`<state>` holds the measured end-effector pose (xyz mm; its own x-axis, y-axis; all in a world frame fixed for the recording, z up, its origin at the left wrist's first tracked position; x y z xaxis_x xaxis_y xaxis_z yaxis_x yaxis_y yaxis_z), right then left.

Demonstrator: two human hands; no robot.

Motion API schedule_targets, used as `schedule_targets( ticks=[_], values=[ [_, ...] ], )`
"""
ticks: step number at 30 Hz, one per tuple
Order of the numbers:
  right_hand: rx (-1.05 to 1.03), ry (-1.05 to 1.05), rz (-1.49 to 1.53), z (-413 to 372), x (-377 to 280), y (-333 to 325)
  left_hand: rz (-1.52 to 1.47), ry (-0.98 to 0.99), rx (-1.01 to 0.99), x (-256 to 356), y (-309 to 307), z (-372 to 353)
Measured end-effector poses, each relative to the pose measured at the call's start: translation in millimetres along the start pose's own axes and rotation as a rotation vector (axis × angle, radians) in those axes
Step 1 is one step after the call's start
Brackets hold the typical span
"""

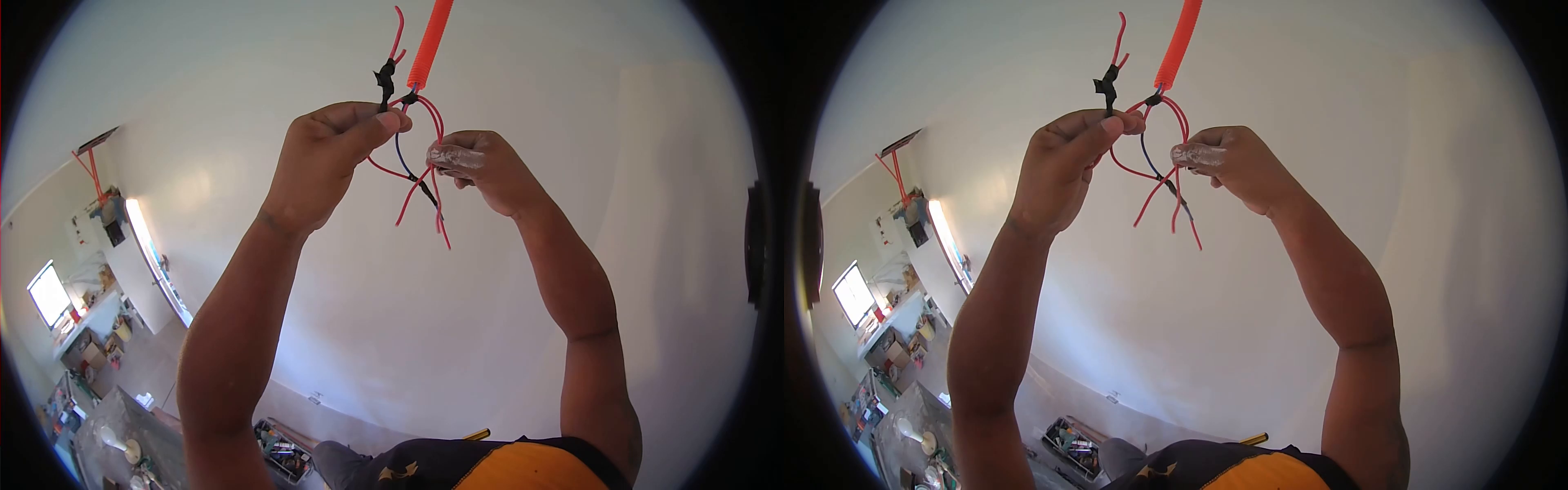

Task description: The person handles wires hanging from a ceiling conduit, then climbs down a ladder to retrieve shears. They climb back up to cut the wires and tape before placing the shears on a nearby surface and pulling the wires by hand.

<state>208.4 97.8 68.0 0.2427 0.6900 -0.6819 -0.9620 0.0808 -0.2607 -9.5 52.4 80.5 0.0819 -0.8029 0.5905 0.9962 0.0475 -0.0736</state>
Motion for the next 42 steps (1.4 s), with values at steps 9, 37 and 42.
schedule_targets(
  ticks=[9, 37, 42],
  values=[
    [-0.085, -0.005, -0.094, 14, 11, -8, -0.173, -0.014, 0.091, -9, -11, 1],
    [0.151, -0.649, -0.544, 36, 12, -18, -0.258, -0.284, -0.005, 2, -18, 25],
    [0.196, -0.57, -0.452, 34, 22, -18, -0.214, -0.275, 0.025, -9, -4, 24]
  ],
)
Point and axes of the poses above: each hand's wrist, its own z-axis towards the middle knuckle, its own y-axis out of the palm, x = y × z, the point moved 1 cm from there along z, towards the middle knuckle, and after that the axes turned 11 degrees about x, right-handed, at the moved point
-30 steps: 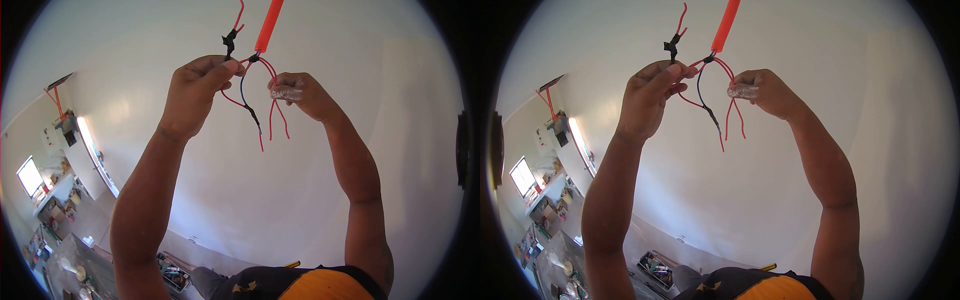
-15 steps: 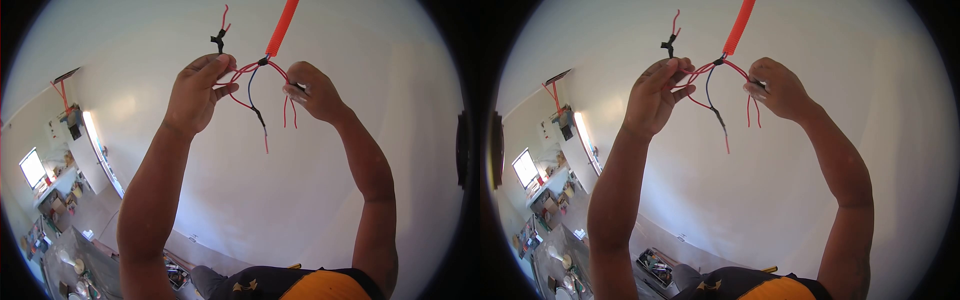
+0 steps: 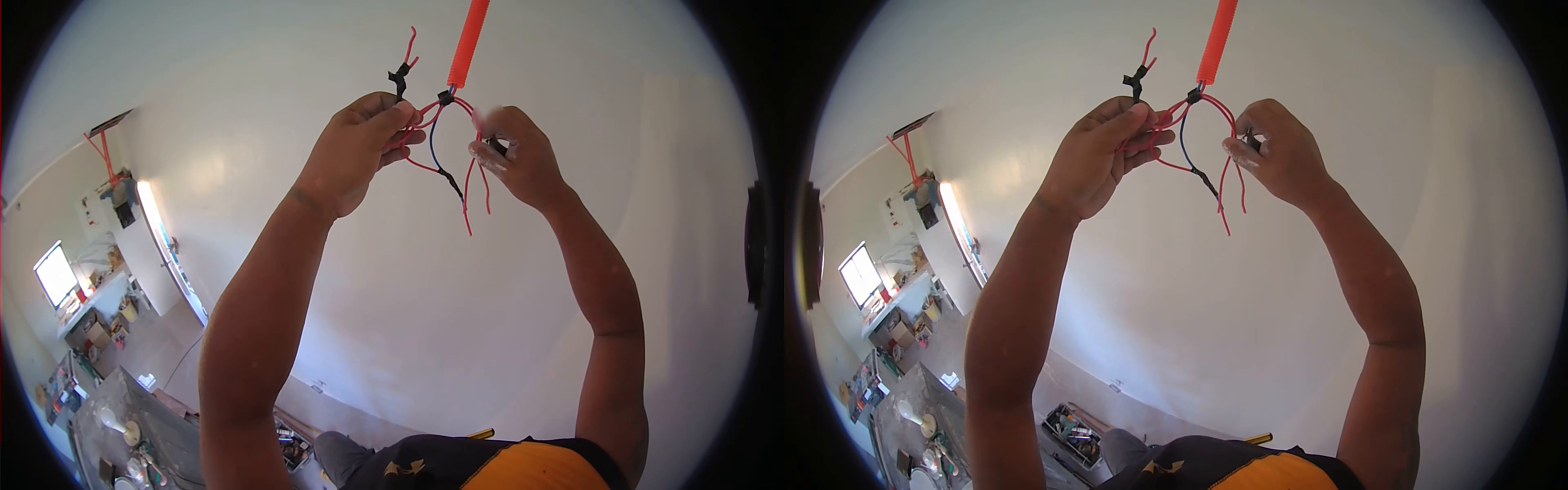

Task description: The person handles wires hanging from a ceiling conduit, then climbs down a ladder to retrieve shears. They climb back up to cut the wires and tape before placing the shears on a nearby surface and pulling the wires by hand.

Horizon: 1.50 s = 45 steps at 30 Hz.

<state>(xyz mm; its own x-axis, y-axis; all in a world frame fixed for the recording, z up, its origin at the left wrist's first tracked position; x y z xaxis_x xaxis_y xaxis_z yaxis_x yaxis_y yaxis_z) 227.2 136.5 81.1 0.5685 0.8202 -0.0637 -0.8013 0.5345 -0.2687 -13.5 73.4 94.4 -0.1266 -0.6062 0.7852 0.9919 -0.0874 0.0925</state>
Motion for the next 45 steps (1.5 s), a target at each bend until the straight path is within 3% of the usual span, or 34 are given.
schedule_targets(
  ticks=[4, 8, 10, 14, 16, 19, 20, 24, 30, 36, 39, 45],
  values=[
    [0.121, -0.177, -0.036, -8, -4, 3, 0.076, 0.009, 0.07, -5, -4, -7],
    [0.076, -0.145, -0.012, -1, 3, 1, 0.077, 0.016, 0.087, -8, -1, 7],
    [0.044, 0.142, 0.189, 0, -1, 0, 0.067, 0.024, 0.087, -7, 0, 7],
    [-0.106, 0.355, 0.339, -7, 12, -2, 0.053, 0.033, 0.076, -12, -3, 5],
    [-0.121, 0.6, 0.652, -18, 19, 3, 0.038, 0.035, 0.072, -14, -4, 6],
    [-0.232, 0.656, 0.738, -34, 27, 13, 0.022, 0.037, 0.076, -10, -5, 7],
    [-0.332, 0.64, 0.794, -36, 30, 14, 0.019, 0.035, 0.084, -9, -6, 7],
    [-0.384, 0.622, 0.658, -47, 25, 24, 0.026, 0.03, 0.085, -14, -2, 1],
    [-0.362, 0.643, 0.697, -44, 29, 34, -0.027, 0.051, 0.117, -31, 1, 13],
    [-0.337, 0.582, 0.6, -47, 29, 35, 0.176, 0.283, 0.171, -70, 6, -5],
    [-0.321, 0.573, 0.574, -52, 27, 35, 0.25, 0.206, 0.211, -88, 9, -20],
    [-0.376, 0.546, 0.636, -61, 29, 35, 0.356, 0.215, 0.056, -103, 15, -27]
  ],
)
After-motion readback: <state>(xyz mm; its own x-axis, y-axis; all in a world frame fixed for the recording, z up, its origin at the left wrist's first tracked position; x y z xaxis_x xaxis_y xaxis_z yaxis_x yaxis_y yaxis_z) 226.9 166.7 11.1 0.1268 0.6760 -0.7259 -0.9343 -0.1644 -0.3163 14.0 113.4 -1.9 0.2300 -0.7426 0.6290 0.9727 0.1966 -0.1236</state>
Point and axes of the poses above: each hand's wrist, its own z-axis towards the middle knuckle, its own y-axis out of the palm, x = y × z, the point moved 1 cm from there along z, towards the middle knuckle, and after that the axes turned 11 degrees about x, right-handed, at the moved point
